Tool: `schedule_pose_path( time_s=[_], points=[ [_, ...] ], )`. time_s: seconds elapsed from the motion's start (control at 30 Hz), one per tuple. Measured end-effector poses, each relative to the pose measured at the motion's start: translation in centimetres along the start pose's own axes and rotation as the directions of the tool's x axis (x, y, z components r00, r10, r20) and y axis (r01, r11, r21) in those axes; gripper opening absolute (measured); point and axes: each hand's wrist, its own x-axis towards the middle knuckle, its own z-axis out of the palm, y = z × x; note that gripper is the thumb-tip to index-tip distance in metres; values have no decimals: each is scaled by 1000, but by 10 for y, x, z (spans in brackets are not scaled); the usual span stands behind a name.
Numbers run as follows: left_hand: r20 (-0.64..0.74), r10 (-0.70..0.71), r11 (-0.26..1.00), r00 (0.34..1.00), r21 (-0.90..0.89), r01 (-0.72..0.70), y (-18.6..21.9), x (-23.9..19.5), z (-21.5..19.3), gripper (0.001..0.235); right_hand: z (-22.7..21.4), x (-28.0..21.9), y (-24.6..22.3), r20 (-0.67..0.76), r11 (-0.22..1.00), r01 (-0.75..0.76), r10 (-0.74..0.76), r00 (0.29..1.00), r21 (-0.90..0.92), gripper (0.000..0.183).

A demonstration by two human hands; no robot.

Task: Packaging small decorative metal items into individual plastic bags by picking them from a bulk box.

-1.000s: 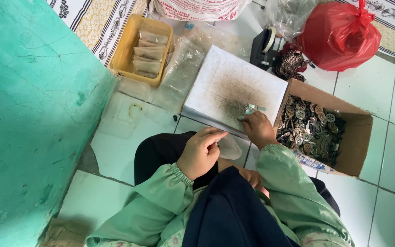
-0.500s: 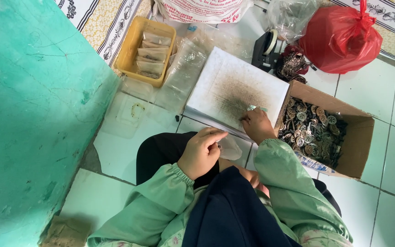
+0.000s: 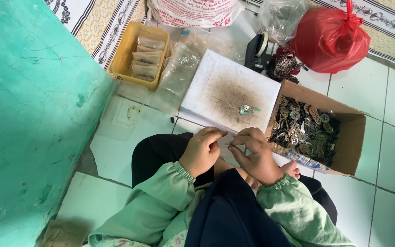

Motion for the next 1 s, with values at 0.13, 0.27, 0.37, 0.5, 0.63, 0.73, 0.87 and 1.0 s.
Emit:
schedule_pose_path(
  time_s=[0.13, 0.27, 0.37, 0.5, 0.63, 0.73, 0.87, 1.0],
  points=[
    [21, -7, 1000, 1000, -3, 7, 1, -4, 3, 39, -4, -13, 25, -24, 997, -71, 71, 997, 9, 14],
    [14, -28, 1000, 1000, -6, 28, 2, -6, 4, 44, -19, -29, 90, -145, 959, -279, 268, 952, -55, 12],
    [21, -30, 999, 999, -21, 30, 6, -3, 3, 43, -26, -45, 153, -166, 845, -501, 475, 864, -186, 12],
    [24, -19, 998, 1000, -57, 20, 5, 1, 3, 43, -19, -42, 193, -65, 708, -615, 636, 769, -348, 19],
    [12, -28, 998, 1000, -57, 28, 8, 8, 1, 43, -4, -32, 205, 28, 732, -497, 574, 819, -466, 21],
    [19, -23, 994, 1000, -105, 25, 24, 21, -10, 44, 8, -31, 221, 20, 745, -378, 464, 885, -550, 26],
    [-67, 78, 981, 995, -172, -89, 62, 48, -33, 45, 12, -28, 228, 136, 640, -248, 488, 862, -727, 32],
    [-150, 163, 963, 975, -191, -190, 87, 72, -51, 44, 7, -20, 214, 207, 621, -159, 475, 856, -767, 24]
  ],
)
